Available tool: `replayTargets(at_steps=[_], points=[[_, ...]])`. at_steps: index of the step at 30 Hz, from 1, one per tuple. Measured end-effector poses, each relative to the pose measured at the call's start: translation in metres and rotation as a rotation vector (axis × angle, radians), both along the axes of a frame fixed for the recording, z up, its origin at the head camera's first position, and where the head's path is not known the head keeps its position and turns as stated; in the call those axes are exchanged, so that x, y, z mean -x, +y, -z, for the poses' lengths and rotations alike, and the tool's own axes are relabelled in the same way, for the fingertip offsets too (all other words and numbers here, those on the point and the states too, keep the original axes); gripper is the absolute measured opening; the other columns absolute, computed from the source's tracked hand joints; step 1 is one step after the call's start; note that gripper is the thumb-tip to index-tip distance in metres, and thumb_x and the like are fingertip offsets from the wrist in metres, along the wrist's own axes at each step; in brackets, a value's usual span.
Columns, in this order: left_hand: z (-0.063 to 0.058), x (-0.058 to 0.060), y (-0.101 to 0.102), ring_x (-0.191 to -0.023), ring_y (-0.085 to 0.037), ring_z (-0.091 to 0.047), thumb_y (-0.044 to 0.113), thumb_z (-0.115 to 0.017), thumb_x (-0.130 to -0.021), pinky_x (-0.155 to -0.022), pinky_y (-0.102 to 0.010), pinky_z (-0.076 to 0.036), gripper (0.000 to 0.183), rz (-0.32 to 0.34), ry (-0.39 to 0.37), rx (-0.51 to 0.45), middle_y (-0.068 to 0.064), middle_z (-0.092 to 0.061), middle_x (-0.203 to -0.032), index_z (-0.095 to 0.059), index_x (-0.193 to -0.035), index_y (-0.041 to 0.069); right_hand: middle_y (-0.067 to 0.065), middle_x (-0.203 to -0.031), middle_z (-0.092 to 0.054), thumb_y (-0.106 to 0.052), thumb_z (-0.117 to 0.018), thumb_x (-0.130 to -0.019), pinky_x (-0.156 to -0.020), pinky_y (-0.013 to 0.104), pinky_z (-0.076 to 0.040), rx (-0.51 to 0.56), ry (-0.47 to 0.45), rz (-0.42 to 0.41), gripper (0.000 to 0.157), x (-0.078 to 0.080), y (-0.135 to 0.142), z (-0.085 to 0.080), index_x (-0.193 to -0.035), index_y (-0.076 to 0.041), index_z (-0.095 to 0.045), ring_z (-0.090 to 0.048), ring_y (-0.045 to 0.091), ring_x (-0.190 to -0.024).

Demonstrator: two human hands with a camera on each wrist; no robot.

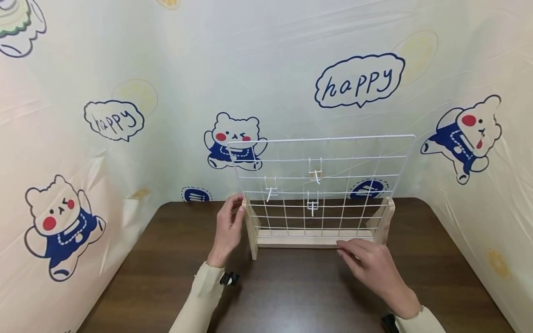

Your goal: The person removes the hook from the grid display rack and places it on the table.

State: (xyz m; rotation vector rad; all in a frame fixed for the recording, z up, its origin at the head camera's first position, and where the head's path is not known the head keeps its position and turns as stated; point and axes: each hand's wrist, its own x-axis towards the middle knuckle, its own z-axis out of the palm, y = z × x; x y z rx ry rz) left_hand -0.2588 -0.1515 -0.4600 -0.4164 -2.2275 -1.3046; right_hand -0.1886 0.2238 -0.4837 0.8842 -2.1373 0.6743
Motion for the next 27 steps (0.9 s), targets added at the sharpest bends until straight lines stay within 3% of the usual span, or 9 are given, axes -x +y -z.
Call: replayTargets(at_steps=[4, 9, 20, 27], points=[[-0.001, 0.001, 0.0, -0.113, -0.027, -0.067, 0.015, -0.052, -0.108, -0.086, -0.043, -0.062, 0.03, -0.002, 0.004, -0.002, -0.012, -0.067, -0.128, -0.061, -0.135, 0.007, 0.0, -0.088, -0.081, -0.045, -0.055, -0.106, -0.07, 0.015, -0.056, 0.039, 0.044, -0.016, 0.043, 0.002, -0.003, -0.003, -0.097, -0.012, -0.082, -0.075, 0.013, -0.074], [0.0, 0.002, -0.001, -0.114, -0.028, -0.067, 0.016, -0.051, -0.109, -0.087, -0.049, -0.061, 0.029, 0.008, -0.019, -0.019, -0.012, -0.067, -0.129, -0.06, -0.135, 0.008, 0.0, -0.086, -0.081, -0.046, -0.055, -0.106, -0.071, 0.012, -0.055, 0.086, 0.101, -0.022, 0.044, 0.003, -0.007, -0.005, -0.095, -0.012, -0.083, -0.074, 0.012, -0.074], [0.002, 0.003, -0.001, -0.113, -0.026, -0.067, 0.016, -0.052, -0.108, -0.083, -0.037, -0.062, 0.03, 0.0, 0.0, -0.002, -0.011, -0.067, -0.128, -0.061, -0.135, 0.006, 0.001, -0.087, -0.081, -0.043, -0.057, -0.106, -0.079, 0.007, -0.054, 0.124, 0.122, -0.019, 0.043, 0.004, -0.011, -0.01, -0.098, -0.011, -0.083, -0.074, 0.009, -0.078], [0.0, 0.001, 0.0, -0.115, -0.025, -0.067, 0.017, -0.052, -0.109, -0.086, -0.04, -0.061, 0.029, 0.0, -0.032, -0.02, -0.01, -0.067, -0.13, -0.061, -0.136, 0.011, 0.005, -0.086, -0.081, -0.041, -0.058, -0.106, -0.064, 0.01, -0.051, 0.15, 0.132, -0.039, 0.041, 0.005, -0.015, -0.015, -0.099, -0.008, -0.082, -0.072, 0.006, -0.073]])
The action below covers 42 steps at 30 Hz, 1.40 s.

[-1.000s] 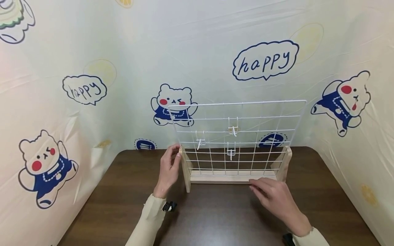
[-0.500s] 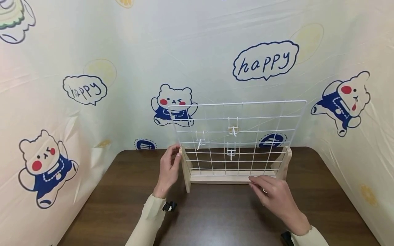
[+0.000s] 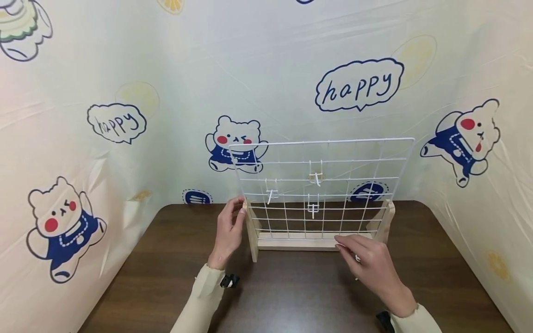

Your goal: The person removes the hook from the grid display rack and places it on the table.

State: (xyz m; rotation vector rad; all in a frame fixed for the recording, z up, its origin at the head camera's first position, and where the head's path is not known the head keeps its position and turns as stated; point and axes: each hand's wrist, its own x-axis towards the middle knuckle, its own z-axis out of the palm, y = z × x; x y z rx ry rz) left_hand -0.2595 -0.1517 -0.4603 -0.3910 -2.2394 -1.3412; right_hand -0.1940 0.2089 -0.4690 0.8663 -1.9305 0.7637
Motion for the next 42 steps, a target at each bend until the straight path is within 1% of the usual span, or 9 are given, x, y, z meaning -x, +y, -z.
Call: replayTargets(at_steps=[2, 8, 13, 18, 22, 29, 35, 38, 42], points=[[0.0, -0.001, 0.0, -0.115, -0.025, -0.066, 0.018, -0.052, -0.109, -0.087, -0.041, -0.061, 0.029, 0.004, -0.012, -0.003, -0.011, -0.067, -0.131, -0.06, -0.136, 0.011, 0.006, -0.085, -0.081, -0.039, -0.058, -0.106, -0.061, 0.011, -0.05, 0.005, 0.009, -0.01, 0.04, 0.001, -0.001, -0.001, -0.099, -0.007, -0.082, -0.071, 0.006, -0.071], [0.001, -0.001, 0.001, -0.115, -0.026, -0.066, 0.016, -0.052, -0.109, -0.088, -0.045, -0.061, 0.029, 0.008, -0.014, -0.004, -0.011, -0.066, -0.13, -0.06, -0.136, 0.01, 0.006, -0.085, -0.08, -0.038, -0.059, -0.106, -0.067, 0.011, -0.053, 0.013, 0.036, -0.016, 0.04, 0.004, -0.005, -0.003, -0.099, -0.006, -0.082, -0.073, 0.011, -0.071], [0.001, 0.0, 0.0, -0.115, -0.025, -0.066, 0.016, -0.052, -0.108, -0.088, -0.043, -0.061, 0.029, -0.001, -0.019, 0.003, -0.01, -0.067, -0.129, -0.06, -0.136, 0.01, 0.004, -0.083, -0.08, -0.036, -0.059, -0.106, -0.065, 0.011, -0.053, 0.017, 0.035, -0.032, 0.038, 0.006, -0.009, -0.006, -0.099, -0.007, -0.082, -0.071, 0.008, -0.068], [0.002, 0.0, 0.0, -0.115, -0.025, -0.067, 0.016, -0.052, -0.108, -0.086, -0.039, -0.061, 0.03, -0.006, -0.013, 0.009, -0.01, -0.067, -0.129, -0.06, -0.136, 0.01, 0.004, -0.085, -0.08, -0.038, -0.059, -0.106, -0.07, 0.009, -0.054, 0.018, 0.023, -0.029, 0.039, 0.006, -0.011, -0.009, -0.099, -0.007, -0.082, -0.072, 0.009, -0.07], [0.001, 0.0, 0.0, -0.115, -0.025, -0.067, 0.016, -0.052, -0.108, -0.086, -0.039, -0.061, 0.029, -0.004, -0.009, 0.008, -0.01, -0.067, -0.128, -0.06, -0.135, 0.009, 0.006, -0.086, -0.081, -0.038, -0.058, -0.106, -0.072, 0.008, -0.054, 0.025, 0.01, -0.034, 0.04, 0.006, -0.012, -0.011, -0.1, -0.006, -0.082, -0.073, 0.01, -0.071], [0.001, 0.0, 0.0, -0.114, -0.026, -0.067, 0.016, -0.052, -0.109, -0.086, -0.047, -0.061, 0.029, 0.005, 0.001, -0.002, -0.011, -0.067, -0.129, -0.061, -0.135, 0.009, 0.009, -0.087, -0.081, -0.035, -0.059, -0.106, -0.083, 0.006, -0.054, 0.044, 0.035, -0.062, 0.039, 0.01, -0.015, -0.018, -0.102, -0.002, -0.081, -0.075, 0.015, -0.073], [0.001, 0.0, 0.0, -0.115, -0.028, -0.067, 0.016, -0.052, -0.108, -0.089, -0.05, -0.061, 0.029, 0.012, 0.004, -0.002, -0.016, -0.066, -0.13, -0.06, -0.136, 0.009, 0.01, -0.087, -0.08, -0.033, -0.06, -0.106, -0.084, 0.006, -0.053, 0.058, 0.047, -0.079, 0.039, 0.012, -0.018, -0.022, -0.102, 0.0, -0.08, -0.074, 0.014, -0.073], [0.001, -0.001, 0.0, -0.115, -0.028, -0.067, 0.017, -0.053, -0.108, -0.09, -0.049, -0.061, 0.029, 0.01, 0.003, 0.001, -0.014, -0.066, -0.131, -0.06, -0.136, 0.009, 0.011, -0.087, -0.08, -0.034, -0.061, -0.105, -0.084, 0.006, -0.053, 0.062, 0.051, -0.083, 0.039, 0.012, -0.018, -0.022, -0.101, 0.0, -0.08, -0.074, 0.013, -0.074], [0.001, -0.001, 0.0, -0.115, -0.026, -0.067, 0.017, -0.053, -0.109, -0.089, -0.043, -0.062, 0.029, 0.003, 0.006, 0.009, -0.01, -0.067, -0.129, -0.06, -0.136, 0.009, 0.012, -0.086, -0.08, -0.034, -0.061, -0.105, -0.085, 0.005, -0.053, 0.071, 0.071, -0.078, 0.039, 0.013, -0.019, -0.023, -0.099, 0.0, -0.08, -0.074, 0.013, -0.073]])
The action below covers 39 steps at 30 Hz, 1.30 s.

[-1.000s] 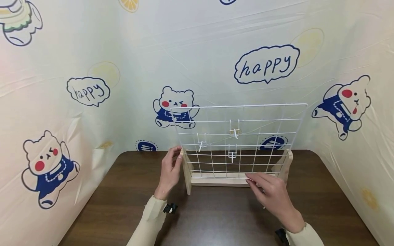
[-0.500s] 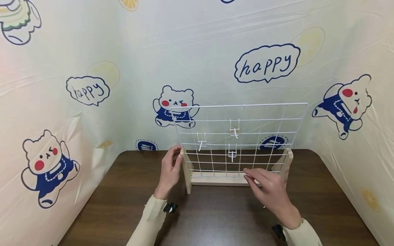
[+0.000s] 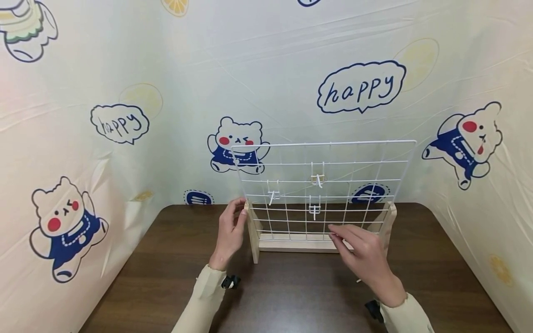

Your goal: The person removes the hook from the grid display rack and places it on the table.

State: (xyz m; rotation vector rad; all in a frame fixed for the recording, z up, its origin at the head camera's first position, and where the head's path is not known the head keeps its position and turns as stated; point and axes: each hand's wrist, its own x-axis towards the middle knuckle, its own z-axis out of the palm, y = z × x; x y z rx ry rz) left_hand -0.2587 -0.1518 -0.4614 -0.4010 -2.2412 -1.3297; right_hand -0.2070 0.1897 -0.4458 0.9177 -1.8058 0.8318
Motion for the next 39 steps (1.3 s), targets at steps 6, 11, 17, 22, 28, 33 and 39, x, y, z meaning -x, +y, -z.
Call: replayTargets(at_steps=[6, 11, 17, 22, 28, 33, 39], points=[[0.0, -0.001, 0.0, -0.113, -0.026, -0.068, 0.016, -0.053, -0.108, -0.086, -0.042, -0.062, 0.029, -0.002, 0.014, -0.002, -0.011, -0.067, -0.128, -0.06, -0.135, 0.009, 0.013, -0.086, -0.08, -0.034, -0.061, -0.105, -0.085, 0.005, -0.052, 0.008, 0.009, 0.003, 0.039, 0.001, -0.003, -0.001, -0.098, 0.0, -0.08, -0.073, 0.012, -0.071], [0.0, 0.0, 0.0, -0.114, -0.028, -0.067, 0.016, -0.052, -0.108, -0.086, -0.048, -0.061, 0.029, 0.006, 0.009, -0.013, -0.012, -0.067, -0.128, -0.06, -0.135, 0.009, 0.014, -0.087, -0.08, -0.034, -0.062, -0.105, -0.09, 0.006, -0.051, 0.01, 0.006, -0.008, 0.04, 0.002, -0.005, -0.003, -0.099, 0.0, -0.08, -0.075, 0.017, -0.073], [0.001, 0.002, 0.0, -0.115, -0.028, -0.067, 0.016, -0.052, -0.108, -0.085, -0.048, -0.062, 0.029, 0.003, 0.014, -0.014, -0.012, -0.067, -0.128, -0.061, -0.135, 0.008, 0.013, -0.087, -0.08, -0.035, -0.062, -0.105, -0.09, 0.006, -0.051, 0.015, -0.001, -0.003, 0.041, 0.003, -0.006, -0.006, -0.098, 0.001, -0.08, -0.074, 0.019, -0.071], [0.002, 0.003, 0.0, -0.113, -0.027, -0.067, 0.016, -0.051, -0.108, -0.083, -0.047, -0.061, 0.029, 0.001, 0.027, -0.01, -0.012, -0.067, -0.126, -0.061, -0.134, 0.007, 0.014, -0.087, -0.08, -0.034, -0.063, -0.104, -0.091, 0.007, -0.051, 0.018, 0.004, -0.003, 0.04, 0.004, -0.008, -0.009, -0.097, 0.001, -0.08, -0.074, 0.021, -0.071], [0.0, 0.002, 0.001, -0.113, -0.027, -0.068, 0.016, -0.052, -0.108, -0.084, -0.042, -0.062, 0.029, -0.002, 0.017, -0.003, -0.012, -0.067, -0.127, -0.061, -0.135, 0.008, 0.014, -0.084, -0.079, -0.035, -0.063, -0.104, -0.085, 0.006, -0.053, 0.033, 0.015, -0.006, 0.042, 0.005, -0.01, -0.012, -0.096, 0.003, -0.079, -0.073, 0.016, -0.069], [-0.001, 0.001, 0.001, -0.113, -0.027, -0.068, 0.015, -0.052, -0.108, -0.086, -0.043, -0.062, 0.03, 0.004, 0.007, -0.014, -0.012, -0.067, -0.127, -0.06, -0.135, 0.007, 0.014, -0.083, -0.079, -0.032, -0.064, -0.104, -0.079, 0.006, -0.054, 0.054, 0.036, -0.016, 0.041, 0.007, -0.012, -0.016, -0.096, 0.005, -0.079, -0.072, 0.015, -0.067], [0.0, 0.001, 0.0, -0.115, -0.026, -0.067, 0.016, -0.052, -0.108, -0.089, -0.047, -0.061, 0.029, 0.006, -0.006, -0.018, -0.011, -0.067, -0.128, -0.06, -0.136, 0.009, 0.016, -0.084, -0.079, -0.033, -0.065, -0.103, -0.083, 0.005, -0.053, 0.063, 0.031, -0.019, 0.041, 0.008, -0.014, -0.02, -0.096, 0.004, -0.079, -0.074, 0.019, -0.069]])
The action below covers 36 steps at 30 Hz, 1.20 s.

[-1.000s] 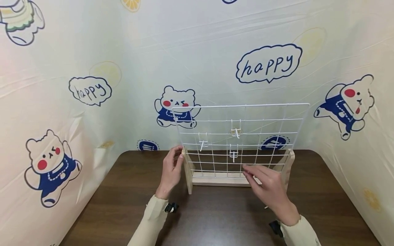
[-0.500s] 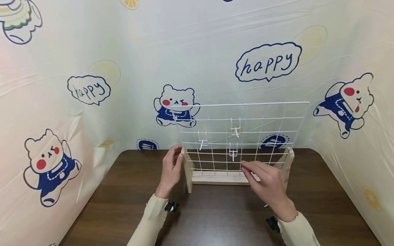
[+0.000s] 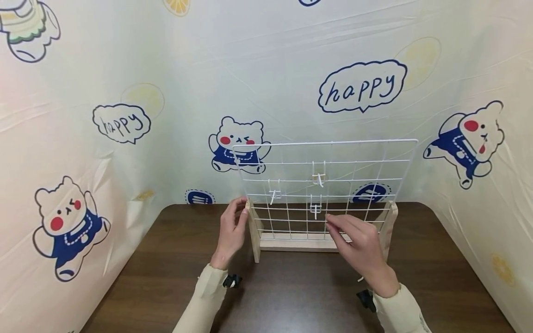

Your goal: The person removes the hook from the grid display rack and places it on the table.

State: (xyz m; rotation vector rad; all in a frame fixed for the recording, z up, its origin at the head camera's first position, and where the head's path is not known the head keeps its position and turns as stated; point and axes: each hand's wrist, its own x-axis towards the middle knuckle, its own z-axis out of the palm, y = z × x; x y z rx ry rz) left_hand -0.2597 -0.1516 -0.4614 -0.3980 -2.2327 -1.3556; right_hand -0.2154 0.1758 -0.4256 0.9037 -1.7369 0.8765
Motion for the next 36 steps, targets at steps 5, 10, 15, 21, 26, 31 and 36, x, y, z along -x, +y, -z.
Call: replayTargets(at_steps=[5, 10, 15, 21, 26, 31, 36], points=[[0.001, -0.002, 0.0, -0.115, -0.026, -0.066, 0.018, -0.052, -0.109, -0.094, -0.047, -0.06, 0.029, -0.003, -0.019, -0.002, -0.01, -0.066, -0.129, -0.06, -0.136, 0.011, 0.016, -0.084, -0.079, -0.035, -0.064, -0.103, -0.081, 0.005, -0.053, 0.005, -0.008, 0.002, 0.042, -0.001, 0.0, -0.001, -0.096, 0.004, -0.079, -0.072, 0.015, -0.068], [0.002, -0.003, 0.0, -0.116, -0.026, -0.066, 0.019, -0.052, -0.109, -0.095, -0.049, -0.06, 0.029, 0.0, -0.032, -0.008, -0.011, -0.066, -0.131, -0.06, -0.136, 0.012, 0.015, -0.084, -0.079, -0.037, -0.064, -0.103, -0.078, 0.005, -0.053, 0.008, -0.007, 0.022, 0.043, -0.001, -0.001, -0.002, -0.096, 0.003, -0.08, -0.071, 0.012, -0.068], [0.003, -0.004, 0.0, -0.114, -0.026, -0.067, 0.019, -0.052, -0.109, -0.093, -0.045, -0.061, 0.029, -0.011, -0.025, 0.007, -0.011, -0.067, -0.13, -0.06, -0.136, 0.011, 0.016, -0.085, -0.079, -0.036, -0.065, -0.103, -0.083, 0.005, -0.052, 0.019, 0.009, 0.024, 0.041, 0.001, -0.002, -0.003, -0.096, 0.002, -0.08, -0.073, 0.013, -0.072], [0.002, -0.003, 0.0, -0.115, -0.025, -0.067, 0.017, -0.052, -0.109, -0.091, -0.043, -0.061, 0.03, -0.014, -0.004, 0.011, -0.01, -0.067, -0.129, -0.06, -0.136, 0.01, 0.015, -0.085, -0.079, -0.036, -0.064, -0.103, -0.085, 0.005, -0.052, 0.017, -0.003, 0.03, 0.043, 0.002, -0.003, -0.006, -0.097, 0.003, -0.08, -0.073, 0.016, -0.071], [0.001, -0.003, 0.0, -0.116, -0.026, -0.066, 0.017, -0.052, -0.109, -0.093, -0.048, -0.06, 0.029, -0.004, 0.004, 0.001, -0.011, -0.067, -0.129, -0.06, -0.136, 0.01, 0.013, -0.086, -0.08, -0.039, -0.063, -0.103, -0.08, 0.005, -0.053, 0.013, -0.035, 0.048, 0.045, 0.002, -0.003, -0.009, -0.099, 0.002, -0.08, -0.071, 0.015, -0.069], [0.0, -0.003, 0.0, -0.116, -0.026, -0.067, 0.017, -0.052, -0.109, -0.093, -0.048, -0.061, 0.029, -0.006, 0.007, 0.003, -0.01, -0.067, -0.13, -0.06, -0.136, 0.01, 0.014, -0.086, -0.08, -0.04, -0.063, -0.103, -0.079, 0.005, -0.052, 0.025, -0.044, 0.053, 0.045, 0.003, -0.004, -0.012, -0.1, 0.001, -0.08, -0.069, 0.014, -0.068], [0.0, -0.002, 0.0, -0.114, -0.025, -0.067, 0.018, -0.053, -0.108, -0.091, -0.042, -0.061, 0.029, -0.016, 0.024, 0.016, -0.01, -0.068, -0.128, -0.061, -0.135, 0.01, 0.014, -0.085, -0.079, -0.038, -0.065, -0.103, -0.077, 0.006, -0.053, 0.035, -0.013, 0.036, 0.043, 0.006, -0.005, -0.015, -0.1, 0.002, -0.08, -0.068, 0.013, -0.068]])
